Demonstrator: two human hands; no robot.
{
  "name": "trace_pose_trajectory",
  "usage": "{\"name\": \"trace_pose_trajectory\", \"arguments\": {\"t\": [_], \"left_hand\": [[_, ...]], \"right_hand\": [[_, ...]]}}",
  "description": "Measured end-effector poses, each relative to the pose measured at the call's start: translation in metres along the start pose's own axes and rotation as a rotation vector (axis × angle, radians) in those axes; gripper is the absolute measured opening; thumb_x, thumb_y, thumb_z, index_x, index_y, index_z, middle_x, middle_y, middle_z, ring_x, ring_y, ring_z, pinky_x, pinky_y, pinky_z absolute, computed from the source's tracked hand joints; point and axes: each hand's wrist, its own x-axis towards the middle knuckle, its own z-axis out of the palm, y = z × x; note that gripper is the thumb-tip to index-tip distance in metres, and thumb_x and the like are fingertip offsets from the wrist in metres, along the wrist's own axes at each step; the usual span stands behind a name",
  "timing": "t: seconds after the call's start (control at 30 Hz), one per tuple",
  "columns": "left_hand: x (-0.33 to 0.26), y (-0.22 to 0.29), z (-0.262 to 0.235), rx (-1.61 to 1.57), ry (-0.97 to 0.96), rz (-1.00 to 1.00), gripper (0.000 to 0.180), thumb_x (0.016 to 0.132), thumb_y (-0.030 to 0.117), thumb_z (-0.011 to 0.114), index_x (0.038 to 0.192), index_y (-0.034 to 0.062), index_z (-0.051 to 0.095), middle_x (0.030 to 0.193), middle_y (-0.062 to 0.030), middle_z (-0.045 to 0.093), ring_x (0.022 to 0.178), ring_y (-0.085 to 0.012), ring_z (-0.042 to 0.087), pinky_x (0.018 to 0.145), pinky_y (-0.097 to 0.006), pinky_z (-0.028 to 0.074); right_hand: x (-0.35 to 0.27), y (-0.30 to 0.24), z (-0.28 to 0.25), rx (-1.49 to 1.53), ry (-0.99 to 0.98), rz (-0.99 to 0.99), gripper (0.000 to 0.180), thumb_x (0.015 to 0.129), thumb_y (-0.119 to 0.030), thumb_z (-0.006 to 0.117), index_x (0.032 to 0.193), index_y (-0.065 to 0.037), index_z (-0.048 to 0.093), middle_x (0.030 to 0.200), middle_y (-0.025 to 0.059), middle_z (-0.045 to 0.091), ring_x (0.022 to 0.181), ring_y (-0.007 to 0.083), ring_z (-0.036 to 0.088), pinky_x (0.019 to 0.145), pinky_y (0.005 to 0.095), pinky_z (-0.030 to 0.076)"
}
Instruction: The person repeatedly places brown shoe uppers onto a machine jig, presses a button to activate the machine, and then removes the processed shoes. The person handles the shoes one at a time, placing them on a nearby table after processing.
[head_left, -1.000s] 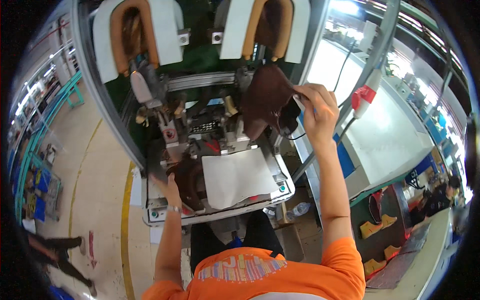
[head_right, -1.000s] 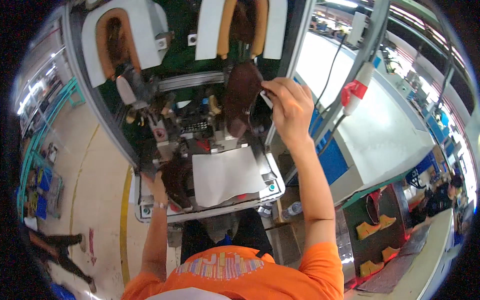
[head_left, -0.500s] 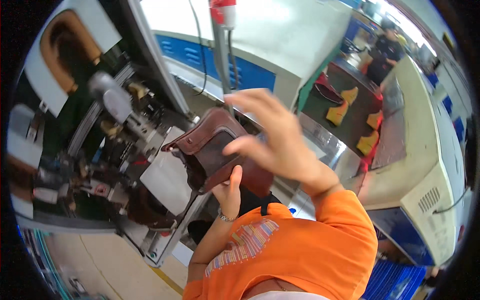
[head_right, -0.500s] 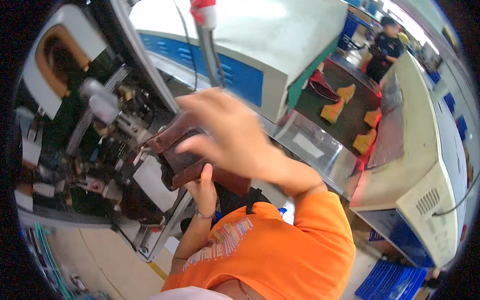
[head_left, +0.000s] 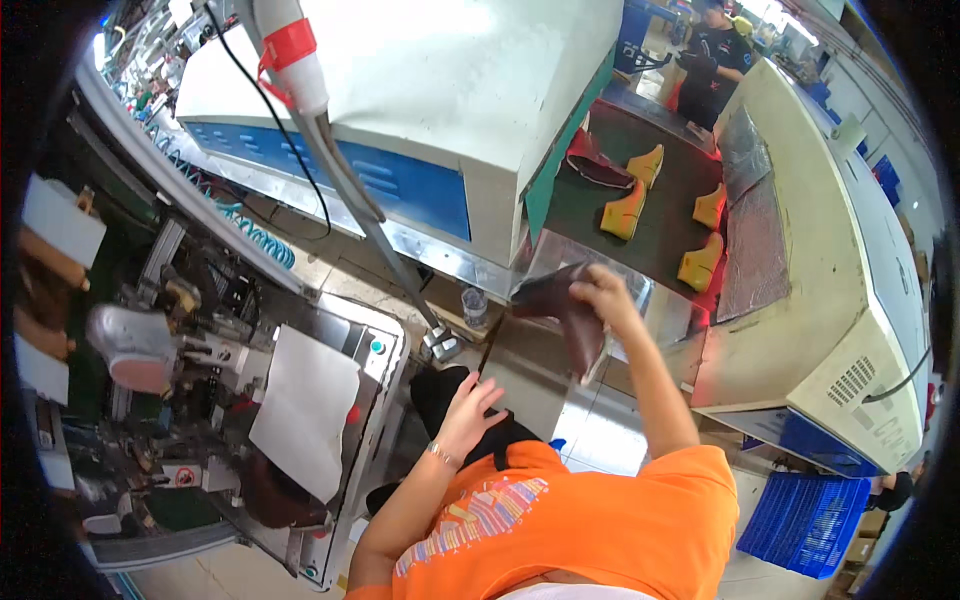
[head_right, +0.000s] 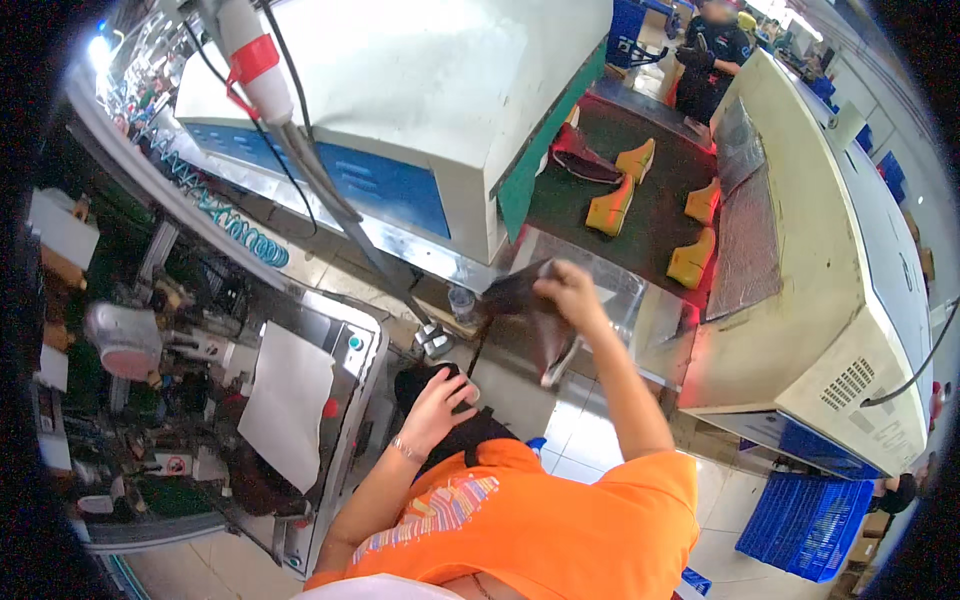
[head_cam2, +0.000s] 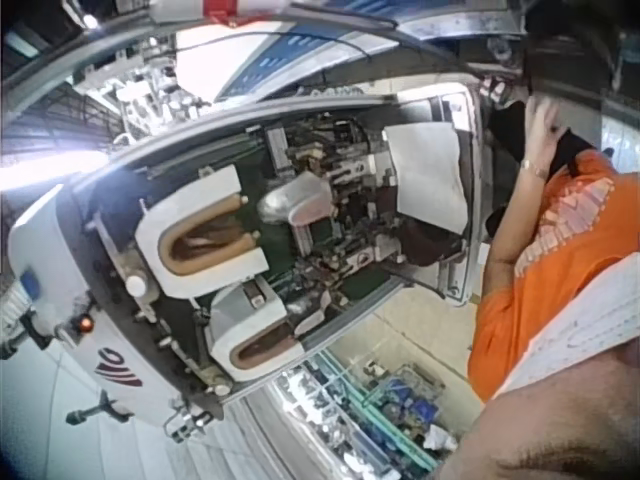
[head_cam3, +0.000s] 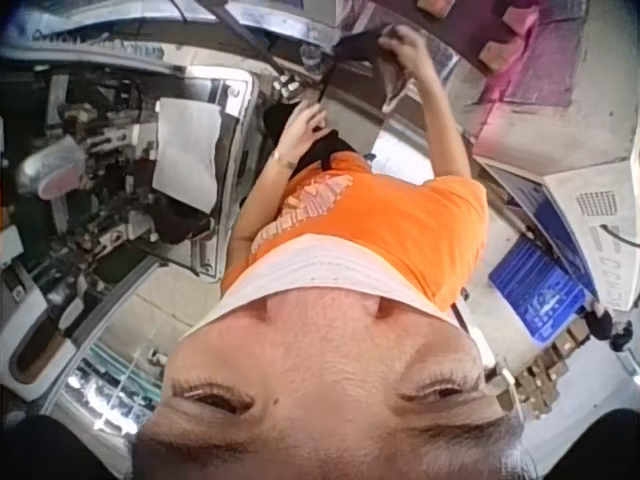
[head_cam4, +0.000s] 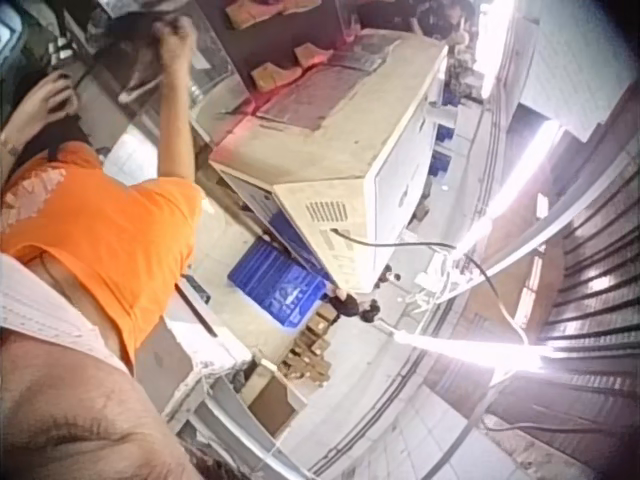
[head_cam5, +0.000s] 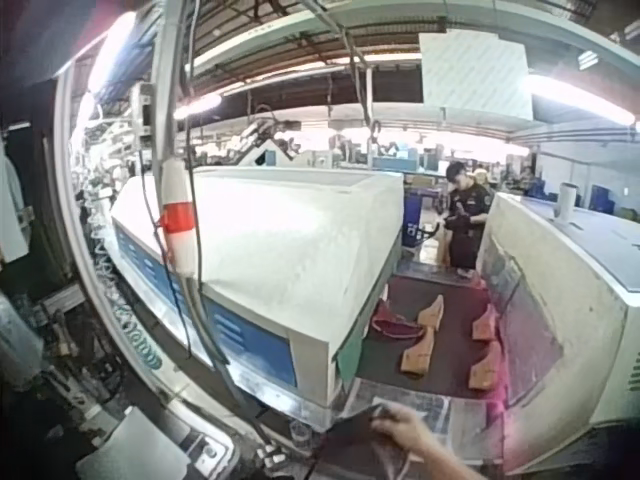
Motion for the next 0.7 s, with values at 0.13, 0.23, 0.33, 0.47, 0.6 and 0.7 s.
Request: {"name": "trace_pose_trajectory", "arguments": {"t": [0.13, 0.23, 0.33, 0.47, 0.6, 0.7], "left_hand": [[0.003, 0.019, -0.023, 0.135, 0.095, 0.083, 0.055, 0.082, 0.017, 0.056, 0.13, 0.0115, 0.029, 0.127, -0.0093, 0.042, 0.109, -0.0202, 0.047, 0.089, -0.044, 0.037], [0.011, 0.041, -0.025, 0.173, 0.115, 0.149, 0.047, 0.084, 0.015, 0.053, 0.126, 0.011, 0.033, 0.122, -0.0086, 0.046, 0.108, -0.0198, 0.048, 0.088, -0.04, 0.039], [0.013, 0.052, -0.022, 0.227, 0.169, 0.206, 0.044, 0.085, 0.013, 0.051, 0.125, 0.0091, 0.035, 0.121, -0.0091, 0.047, 0.106, -0.0192, 0.05, 0.086, -0.036, 0.041], [0.014, 0.057, -0.022, 0.365, 0.235, 0.355, 0.038, 0.082, 0.005, 0.051, 0.119, 0.0054, 0.043, 0.115, -0.0083, 0.051, 0.103, -0.0169, 0.052, 0.085, -0.031, 0.042], [0.027, 0.098, 0.017, 0.811, 0.249, 0.798, 0.033, 0.078, -0.002, 0.053, 0.11, 0.0007, 0.05, 0.11, -0.0098, 0.054, 0.102, -0.0193, 0.051, 0.089, -0.03, 0.039], [0.043, 0.167, 0.087, 1.41, 0.177, 1.187, 0.039, 0.072, 0.003, 0.06, 0.11, 0.0034, 0.05, 0.121, -0.0155, 0.045, 0.112, -0.0327, 0.042, 0.095, -0.04, 0.033]], "right_hand": [[0.136, 0.036, -0.101, -0.33, 0.297, -0.05, 0.024, 0.068, -0.019, 0.063, 0.077, 0.003, 0.057, 0.07, 0.0098, 0.058, 0.066, 0.0162, 0.054, 0.06, 0.0326, 0.044], [0.254, 0.064, -0.189, -0.208, 0.452, -0.004, 0.034, 0.075, -0.031, 0.062, 0.065, 0.0, 0.05, 0.055, 0.0023, 0.05, 0.047, 0.017, 0.05, 0.044, 0.031, 0.039], [0.321, 0.105, -0.208, -0.686, 1.089, -0.049, 0.042, 0.073, -0.036, 0.06, 0.085, 0.005, 0.061, 0.078, 0.0183, 0.064, 0.075, 0.03, 0.063, 0.063, 0.0362, 0.048], [0.339, 0.167, -0.181, -0.436, 0.834, 0.309, 0.048, 0.072, -0.024, 0.054, 0.114, -0.002, 0.05, 0.101, 0.021, 0.059, 0.094, 0.0325, 0.058, 0.081, 0.0364, 0.045], [0.327, 0.235, -0.128, 0.367, 0.629, 0.378, 0.022, 0.077, -0.014, 0.053, 0.098, -0.009, 0.056, 0.068, 0.0069, 0.058, 0.063, 0.0194, 0.058, 0.056, 0.0324, 0.046], [0.325, 0.242, -0.106, 0.607, 0.395, 0.455, 0.033, 0.079, -0.014, 0.055, 0.111, -0.012, 0.048, 0.079, 0.0046, 0.057, 0.07, 0.02, 0.056, 0.062, 0.0332, 0.045]]}}
